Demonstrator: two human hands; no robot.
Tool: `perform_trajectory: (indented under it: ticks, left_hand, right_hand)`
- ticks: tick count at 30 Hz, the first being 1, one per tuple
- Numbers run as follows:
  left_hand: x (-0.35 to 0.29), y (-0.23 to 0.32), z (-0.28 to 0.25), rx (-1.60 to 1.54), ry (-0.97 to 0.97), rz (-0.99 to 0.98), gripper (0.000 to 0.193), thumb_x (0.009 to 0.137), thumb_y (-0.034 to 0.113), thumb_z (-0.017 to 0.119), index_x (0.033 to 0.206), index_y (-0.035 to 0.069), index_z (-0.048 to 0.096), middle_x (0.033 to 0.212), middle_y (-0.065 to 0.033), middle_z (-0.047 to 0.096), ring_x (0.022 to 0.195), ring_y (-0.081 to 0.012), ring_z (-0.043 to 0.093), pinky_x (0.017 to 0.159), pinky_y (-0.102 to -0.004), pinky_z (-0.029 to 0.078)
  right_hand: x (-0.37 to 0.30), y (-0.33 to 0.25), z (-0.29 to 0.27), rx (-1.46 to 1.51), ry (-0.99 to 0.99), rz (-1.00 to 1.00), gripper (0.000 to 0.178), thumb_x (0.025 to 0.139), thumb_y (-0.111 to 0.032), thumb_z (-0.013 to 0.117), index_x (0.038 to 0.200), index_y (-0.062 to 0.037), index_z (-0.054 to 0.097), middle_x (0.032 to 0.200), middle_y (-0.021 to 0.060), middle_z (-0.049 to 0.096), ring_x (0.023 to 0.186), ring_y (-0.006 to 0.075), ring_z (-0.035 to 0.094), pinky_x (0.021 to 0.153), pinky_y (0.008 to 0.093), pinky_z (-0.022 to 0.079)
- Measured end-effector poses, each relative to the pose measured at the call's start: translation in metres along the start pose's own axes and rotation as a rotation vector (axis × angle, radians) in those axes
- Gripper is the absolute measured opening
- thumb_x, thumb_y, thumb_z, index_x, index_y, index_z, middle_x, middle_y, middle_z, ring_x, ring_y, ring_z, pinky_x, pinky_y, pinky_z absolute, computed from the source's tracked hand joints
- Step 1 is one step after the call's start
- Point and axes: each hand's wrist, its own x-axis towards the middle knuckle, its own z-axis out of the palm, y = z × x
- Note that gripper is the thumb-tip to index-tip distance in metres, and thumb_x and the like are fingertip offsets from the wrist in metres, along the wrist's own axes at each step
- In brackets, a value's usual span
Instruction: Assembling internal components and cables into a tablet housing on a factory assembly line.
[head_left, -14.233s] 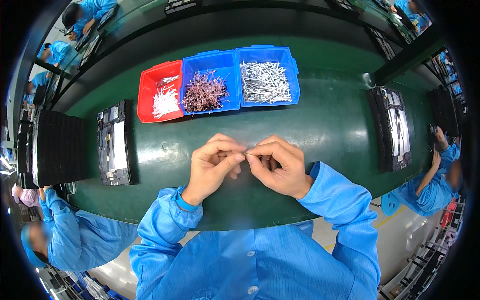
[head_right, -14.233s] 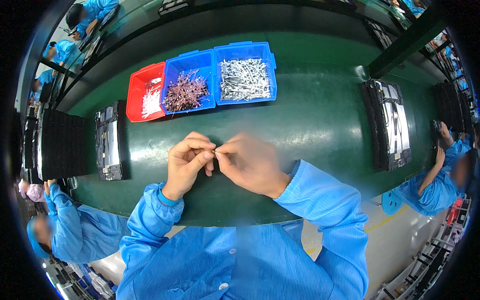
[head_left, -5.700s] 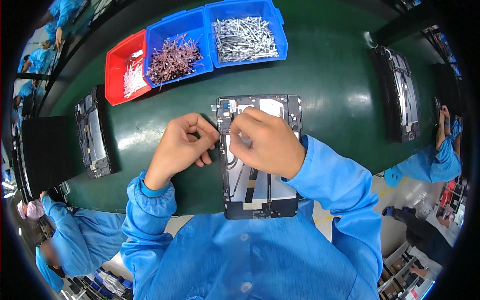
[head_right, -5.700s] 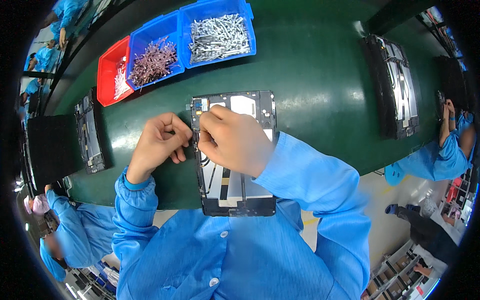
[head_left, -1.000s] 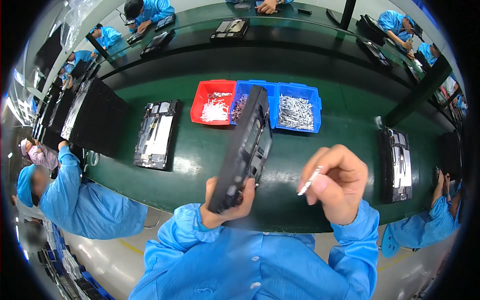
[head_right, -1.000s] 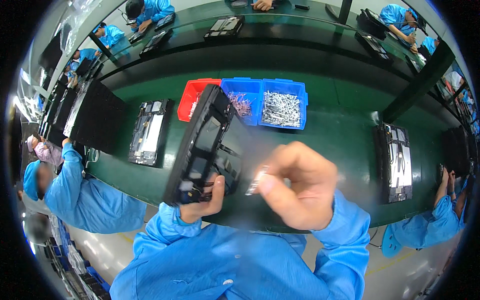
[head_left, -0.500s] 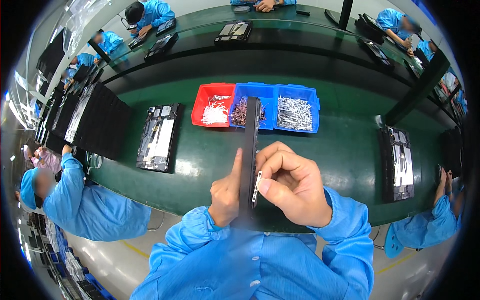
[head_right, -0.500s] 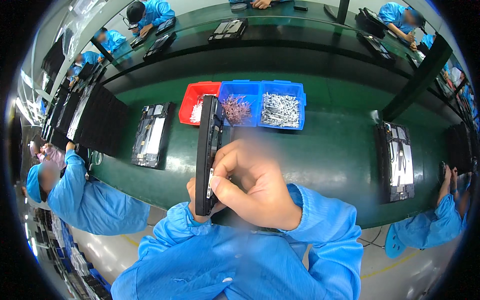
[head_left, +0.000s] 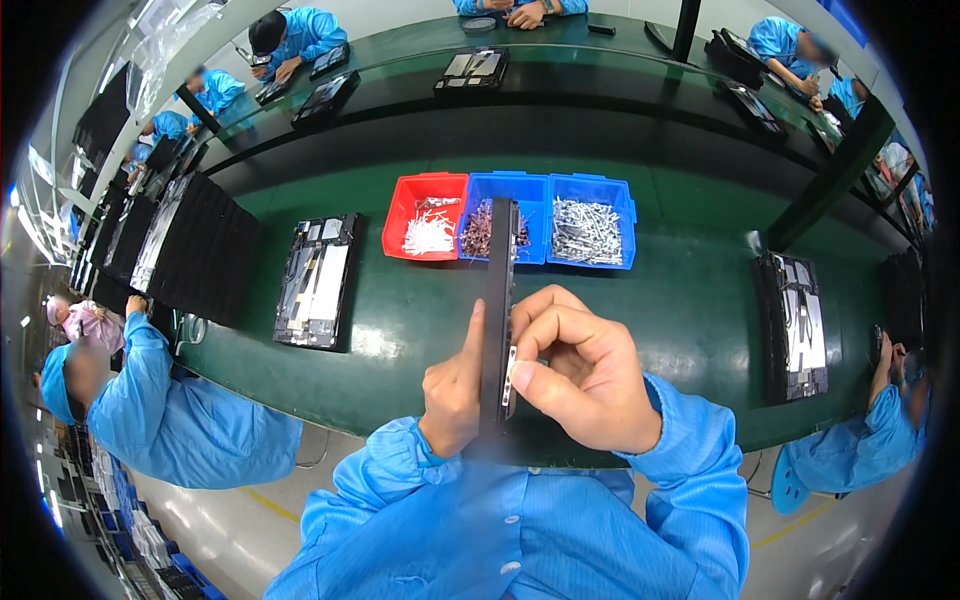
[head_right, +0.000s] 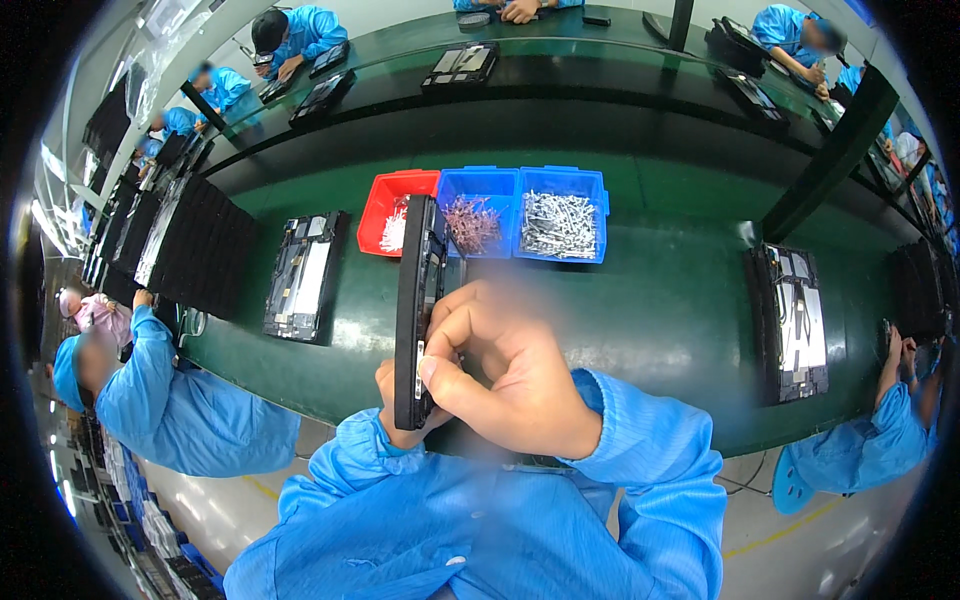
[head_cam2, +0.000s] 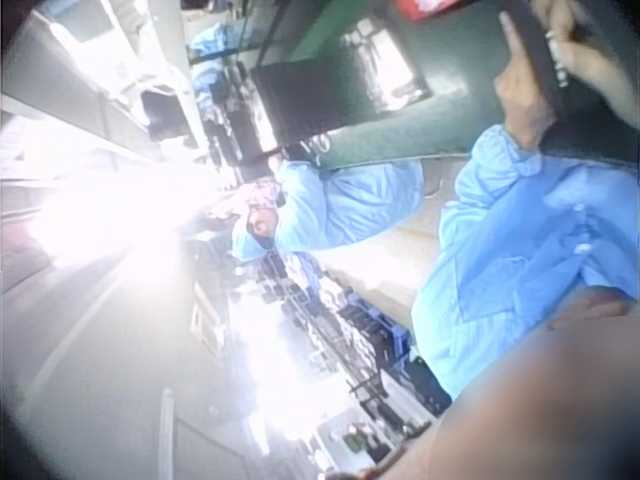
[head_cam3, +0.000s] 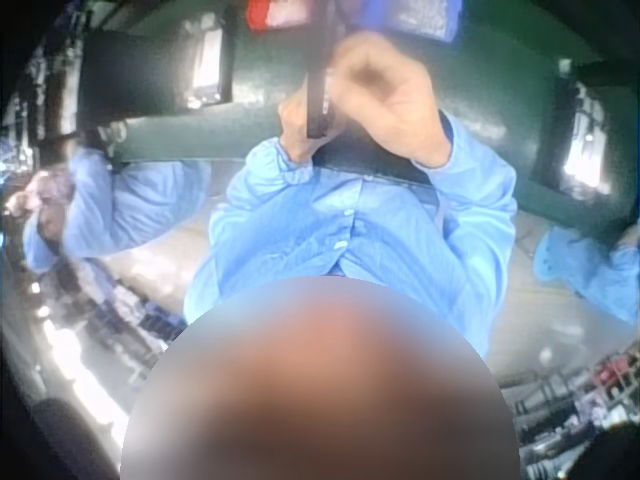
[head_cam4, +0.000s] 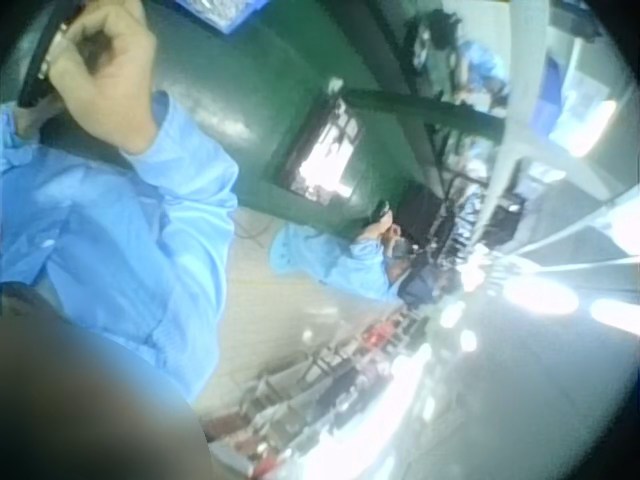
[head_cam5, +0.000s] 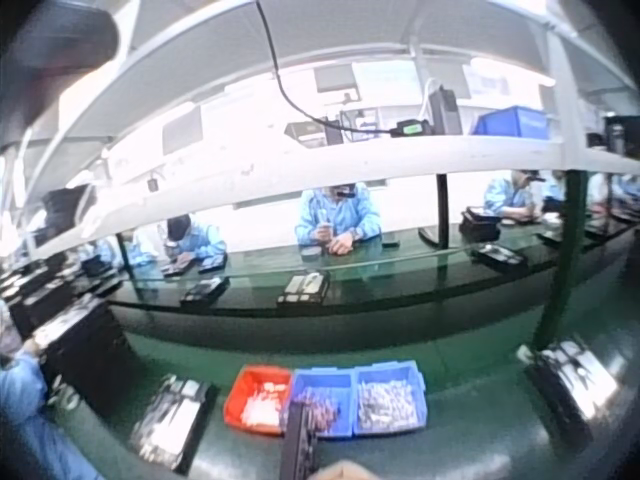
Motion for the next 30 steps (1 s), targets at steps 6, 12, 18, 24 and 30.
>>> perform_trajectory:
  ticks: [6,12,18,24,30]
  left_hand:
    - [-0.0022,-0.0021,0.0046,-0.023,0.04,-0.005,0.079,0.079,0.005,0.075,0.148,-0.015,0.044,0.064,-0.0081,0.061,0.052,-0.0187,0.064,0.051,-0.0336,0.052]
    - [-0.0025,-0.0027,0.0038,0.018,0.022,0.008,0.077,0.081,0.006,0.076,0.148,-0.017,0.044,0.063,-0.0086,0.06,0.051,-0.018,0.063,0.05,-0.0332,0.051]
    - [-0.0026,-0.0023,0.0051,0.019,0.034,0.007,0.074,0.083,0.005,0.074,0.147,-0.017,0.044,0.063,-0.0085,0.059,0.051,-0.0173,0.062,0.051,-0.0328,0.051]
    - [-0.0024,-0.0007,0.005,0.026,0.031,0.018,0.071,0.086,0.003,0.072,0.147,-0.018,0.044,0.064,-0.0084,0.061,0.052,-0.0165,0.062,0.051,-0.0323,0.051]
    - [-0.0015,0.0002,0.0048,0.032,0.026,0.034,0.07,0.087,0.004,0.072,0.147,-0.018,0.044,0.064,-0.0078,0.062,0.051,-0.0158,0.062,0.05,-0.0318,0.05]
  right_hand:
    - [0.0002,0.0006,0.0004,-0.009,-0.004,-0.001,0.006,0.093,0.0,0.068,0.093,0.0016,0.062,0.112,0.0106,0.053,0.098,0.0133,0.053,0.088,0.0281,0.047]
    - [0.0002,0.0002,0.0,-0.013,-0.015,-0.003,0.006,0.093,0.0,0.068,0.093,0.0013,0.062,0.112,0.0107,0.053,0.099,0.0136,0.053,0.089,0.028,0.046]
    - [-0.0001,0.0034,-0.0007,0.004,-0.012,-0.02,0.007,0.093,-0.001,0.068,0.091,0.0007,0.062,0.111,0.0108,0.054,0.099,0.014,0.053,0.089,0.0285,0.046]
    - [-0.0003,0.0031,-0.0008,0.031,-0.006,-0.007,0.007,0.093,-0.001,0.069,0.09,0.0003,0.062,0.11,0.0106,0.054,0.099,0.014,0.054,0.087,0.0279,0.047]
    - [-0.0003,0.003,-0.0008,0.031,-0.005,-0.011,0.008,0.092,0.0,0.069,0.089,-0.0001,0.062,0.109,0.0102,0.054,0.097,0.0136,0.054,0.086,0.0275,0.047]
